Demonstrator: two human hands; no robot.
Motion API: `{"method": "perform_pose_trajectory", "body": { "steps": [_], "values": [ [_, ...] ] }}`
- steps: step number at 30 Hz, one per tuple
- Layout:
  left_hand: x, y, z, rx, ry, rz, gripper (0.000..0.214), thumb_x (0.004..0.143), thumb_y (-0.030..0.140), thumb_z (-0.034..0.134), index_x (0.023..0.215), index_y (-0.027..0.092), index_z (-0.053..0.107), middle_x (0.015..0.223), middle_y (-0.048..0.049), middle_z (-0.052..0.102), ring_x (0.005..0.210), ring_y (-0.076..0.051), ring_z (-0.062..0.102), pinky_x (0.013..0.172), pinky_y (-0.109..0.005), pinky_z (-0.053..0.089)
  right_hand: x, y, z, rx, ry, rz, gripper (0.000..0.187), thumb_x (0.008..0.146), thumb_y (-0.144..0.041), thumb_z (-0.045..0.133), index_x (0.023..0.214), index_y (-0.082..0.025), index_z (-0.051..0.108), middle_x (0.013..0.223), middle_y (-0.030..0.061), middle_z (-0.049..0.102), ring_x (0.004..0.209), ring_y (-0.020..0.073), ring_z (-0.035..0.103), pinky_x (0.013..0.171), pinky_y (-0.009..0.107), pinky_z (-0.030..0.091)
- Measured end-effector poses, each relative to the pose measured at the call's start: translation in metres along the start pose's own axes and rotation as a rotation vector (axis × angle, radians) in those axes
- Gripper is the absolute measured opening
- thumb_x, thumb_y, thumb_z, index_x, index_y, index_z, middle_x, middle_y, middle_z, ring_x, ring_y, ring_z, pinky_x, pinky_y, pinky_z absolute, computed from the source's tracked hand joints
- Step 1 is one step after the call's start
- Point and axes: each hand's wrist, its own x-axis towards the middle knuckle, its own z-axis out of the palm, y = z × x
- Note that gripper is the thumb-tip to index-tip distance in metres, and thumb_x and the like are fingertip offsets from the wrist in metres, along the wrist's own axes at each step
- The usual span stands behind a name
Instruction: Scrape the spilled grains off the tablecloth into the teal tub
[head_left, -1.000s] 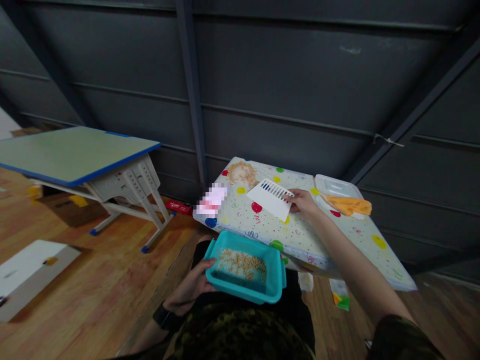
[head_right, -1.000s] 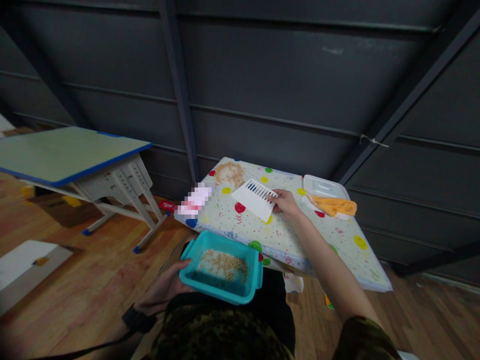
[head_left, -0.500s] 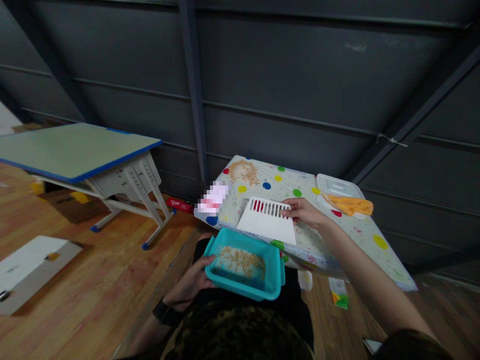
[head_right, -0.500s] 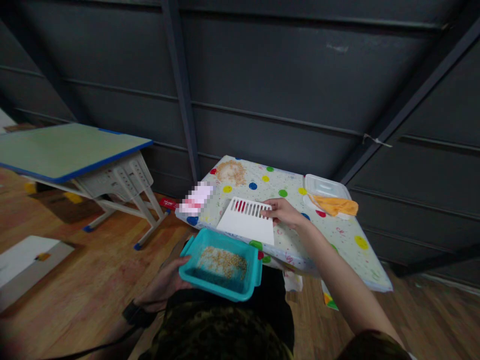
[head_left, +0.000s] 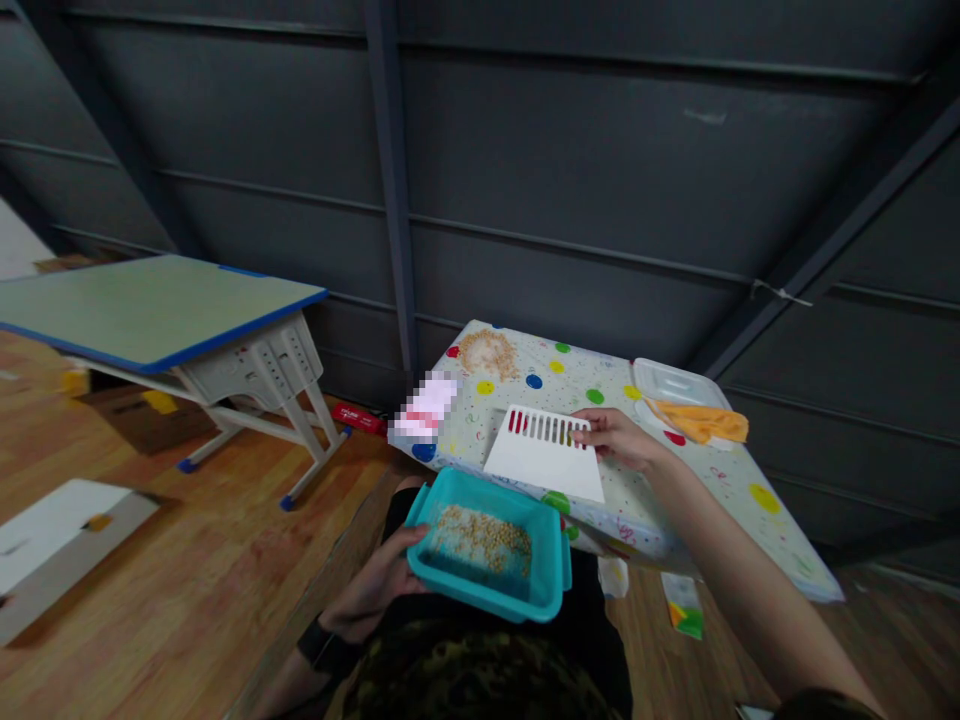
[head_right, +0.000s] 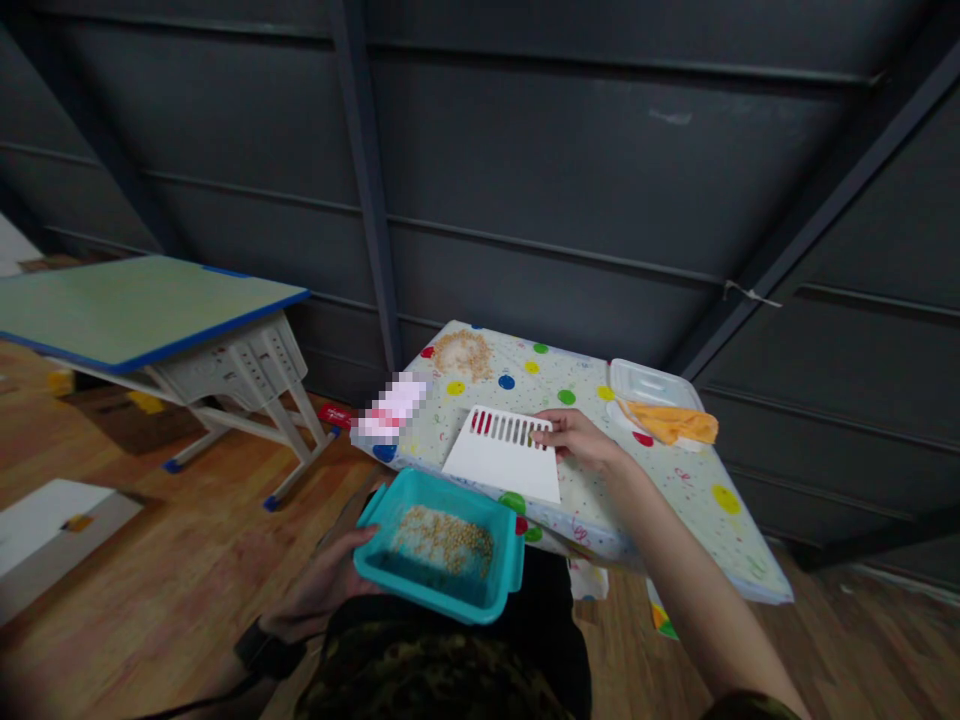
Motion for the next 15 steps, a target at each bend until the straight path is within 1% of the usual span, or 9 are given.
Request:
{"method": "perform_pose_trajectory", "body": {
  "steps": [2,4,8,10,12,15],
  "values": [
    [0.0,-0.001,-0.002,-0.019,-0.028,-0.012,0.056,0.093,0.036,0.054,0.142,0.01,0.044,0.121,-0.0139,0.073,0.114,-0.028,0.067,0.101,-0.042,0.051,0.001,-0.003,-0.004,0.078,0.095,-0.022,0.04,0.063,-0.031,0.084,0.098,-0.018,0.067,0.082,0.0026,0.069,0.065,0.0132,0.061,0.054,0.024,0.048],
    [0.0,-0.001,-0.004,0.002,-0.027,0.004,0.055,0.093,0.036,0.053,0.143,0.012,0.044,0.123,-0.013,0.072,0.117,-0.028,0.066,0.101,-0.042,0.051,0.004,-0.004,-0.008,0.167,0.194,-0.045,0.038,0.063,-0.027,0.084,0.094,-0.019,0.064,0.083,0.0028,0.069,0.067,0.0148,0.063,0.058,0.026,0.053],
    [0.002,-0.001,-0.011,0.099,-0.002,0.033,0.053,0.093,0.038,0.053,0.139,0.011,0.049,0.119,-0.0127,0.074,0.116,-0.029,0.066,0.098,-0.042,0.052,0.015,-0.003,-0.013,0.262,0.287,-0.088,0.032,0.067,-0.022,0.081,0.091,-0.02,0.059,0.083,0.0036,0.069,0.067,0.0162,0.065,0.06,0.029,0.057],
    [0.004,-0.001,-0.015,0.132,-0.002,0.043,0.052,0.092,0.038,0.054,0.137,0.012,0.051,0.115,-0.0121,0.075,0.113,-0.03,0.068,0.094,-0.043,0.054,0.021,-0.004,-0.017,0.278,0.372,-0.108,0.028,0.069,-0.02,0.077,0.09,-0.02,0.058,0.082,0.0034,0.069,0.067,0.0164,0.066,0.059,0.029,0.058],
    [0.006,0.0,-0.018,0.157,0.016,0.058,0.051,0.091,0.038,0.056,0.136,0.014,0.053,0.11,-0.0104,0.077,0.108,-0.029,0.07,0.09,-0.042,0.055,0.028,-0.009,-0.021,0.264,0.487,-0.129,0.025,0.071,-0.018,0.073,0.09,-0.02,0.057,0.083,0.0038,0.07,0.067,0.0169,0.066,0.057,0.03,0.058],
    [0.004,0.001,-0.018,0.18,0.058,0.075,0.045,0.087,0.04,0.061,0.126,0.017,0.061,0.1,-0.0071,0.079,0.094,-0.026,0.073,0.083,-0.038,0.056,0.041,-0.02,-0.027,0.195,0.606,-0.162,0.021,0.072,-0.018,0.068,0.091,-0.02,0.059,0.087,0.0061,0.071,0.07,0.0187,0.068,0.059,0.032,0.059]
  ]
}}
